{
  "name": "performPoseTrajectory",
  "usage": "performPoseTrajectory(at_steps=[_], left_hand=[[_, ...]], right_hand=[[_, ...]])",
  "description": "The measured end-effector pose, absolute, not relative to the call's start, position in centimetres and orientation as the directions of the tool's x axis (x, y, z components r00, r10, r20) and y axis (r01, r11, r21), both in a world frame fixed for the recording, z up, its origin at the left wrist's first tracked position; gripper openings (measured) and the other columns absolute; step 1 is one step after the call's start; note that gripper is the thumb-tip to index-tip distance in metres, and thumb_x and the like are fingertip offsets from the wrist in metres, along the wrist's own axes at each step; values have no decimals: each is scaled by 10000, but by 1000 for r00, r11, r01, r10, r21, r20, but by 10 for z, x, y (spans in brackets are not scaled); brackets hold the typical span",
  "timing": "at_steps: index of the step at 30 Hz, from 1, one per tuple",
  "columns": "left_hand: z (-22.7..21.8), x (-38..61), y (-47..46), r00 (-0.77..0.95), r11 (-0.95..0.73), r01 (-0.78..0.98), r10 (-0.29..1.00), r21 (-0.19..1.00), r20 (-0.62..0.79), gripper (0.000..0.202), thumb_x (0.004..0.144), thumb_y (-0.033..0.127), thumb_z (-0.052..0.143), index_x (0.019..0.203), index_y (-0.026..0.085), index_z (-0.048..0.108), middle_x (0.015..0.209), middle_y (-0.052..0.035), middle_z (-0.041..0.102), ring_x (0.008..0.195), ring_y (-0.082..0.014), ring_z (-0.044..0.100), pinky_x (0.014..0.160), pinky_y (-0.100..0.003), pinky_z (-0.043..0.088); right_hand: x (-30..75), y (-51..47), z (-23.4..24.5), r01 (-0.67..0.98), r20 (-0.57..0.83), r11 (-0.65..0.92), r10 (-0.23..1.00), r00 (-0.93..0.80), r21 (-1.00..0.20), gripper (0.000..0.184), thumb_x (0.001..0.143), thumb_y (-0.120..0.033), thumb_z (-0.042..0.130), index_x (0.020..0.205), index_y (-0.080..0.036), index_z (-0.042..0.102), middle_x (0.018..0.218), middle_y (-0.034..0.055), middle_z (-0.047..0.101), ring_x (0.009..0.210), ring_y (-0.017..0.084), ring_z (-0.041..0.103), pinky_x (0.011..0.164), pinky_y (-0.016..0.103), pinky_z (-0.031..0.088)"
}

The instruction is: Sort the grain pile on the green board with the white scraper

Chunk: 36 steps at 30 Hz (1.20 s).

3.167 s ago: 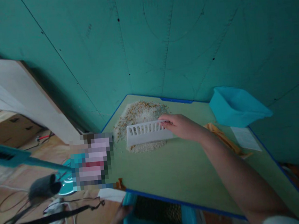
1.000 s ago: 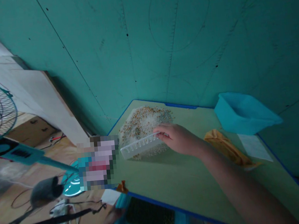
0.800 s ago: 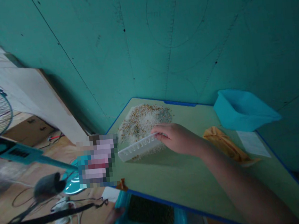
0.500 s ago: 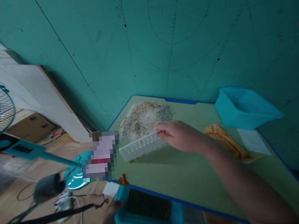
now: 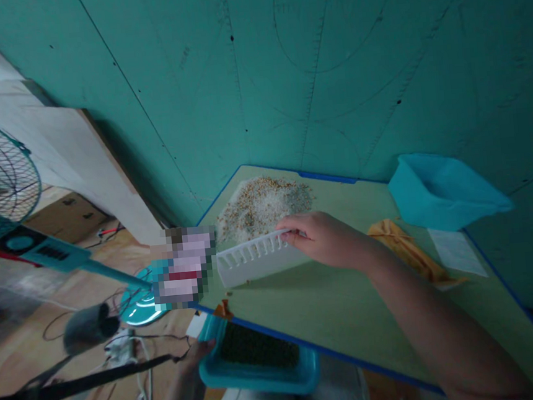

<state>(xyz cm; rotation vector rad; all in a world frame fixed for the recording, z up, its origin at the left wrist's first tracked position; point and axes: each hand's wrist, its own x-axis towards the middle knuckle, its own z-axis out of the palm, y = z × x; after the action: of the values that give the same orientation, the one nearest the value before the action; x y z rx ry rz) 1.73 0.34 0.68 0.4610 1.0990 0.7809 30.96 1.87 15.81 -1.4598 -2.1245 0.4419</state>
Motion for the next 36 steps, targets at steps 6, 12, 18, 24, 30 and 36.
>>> performPoseTrajectory(at_steps=[6, 12, 18, 24, 30, 36], left_hand=[[-1, 12, 5, 253, 667, -301, 745, 682, -617, 270, 533, 243, 742, 801, 222, 756, 850, -4, 776, 974, -342, 625, 759, -347, 538], [-4, 13, 4, 267, 694, -302, 720, 654, -641, 270, 518, 258, 757, 788, 243, 754, 791, 19, 781, 936, -317, 648, 775, -336, 532], [-4, 17, 1, 254, 684, -315, 729, 658, -635, 202, 523, 249, 746, 723, 224, 760, 797, 0, 781, 979, -336, 622, 818, -353, 515], [2, 21, 0, 252, 678, -330, 734, 657, -630, 229, 540, 237, 726, 765, 201, 757, 871, -29, 772, 1033, -344, 587, 855, -347, 491], [5, 24, -1, 258, 668, -340, 743, 662, -618, 219, 536, 217, 735, 754, 221, 758, 835, -5, 777, 1000, -341, 610, 839, -363, 504], [9, 30, 0, 288, 691, -320, 723, 648, -628, 169, 554, 226, 713, 713, 200, 762, 810, -23, 779, 995, -342, 613, 845, -364, 497]], right_hand=[[305, 17, 160, 749, 188, 374, 927, -326, -546, 169, 849, -171, 447, 887, -177, 612, 777, 14, 623, 724, 130, 559, 623, 208, 330], [309, 16, 162, 725, 153, 380, 920, -361, -574, 160, 840, -165, 447, 830, -159, 607, 739, 14, 611, 684, 123, 535, 595, 209, 309], [320, 15, 163, 757, 45, 300, 940, -338, -581, 152, 832, -201, 449, 805, -156, 592, 685, 0, 584, 628, 119, 517, 545, 211, 291], [324, 19, 161, 751, -26, 263, 937, -349, -605, 172, 840, -235, 432, 815, -158, 584, 694, 2, 594, 625, 123, 510, 541, 221, 298], [336, 22, 161, 733, -51, 210, 947, -316, -647, 174, 839, -263, 442, 816, -157, 578, 694, -3, 580, 623, 122, 507, 553, 222, 336], [357, 23, 160, 659, -105, 112, 954, -281, -744, 193, 841, -305, 448, 853, -157, 570, 752, 16, 586, 684, 137, 538, 606, 243, 393]])
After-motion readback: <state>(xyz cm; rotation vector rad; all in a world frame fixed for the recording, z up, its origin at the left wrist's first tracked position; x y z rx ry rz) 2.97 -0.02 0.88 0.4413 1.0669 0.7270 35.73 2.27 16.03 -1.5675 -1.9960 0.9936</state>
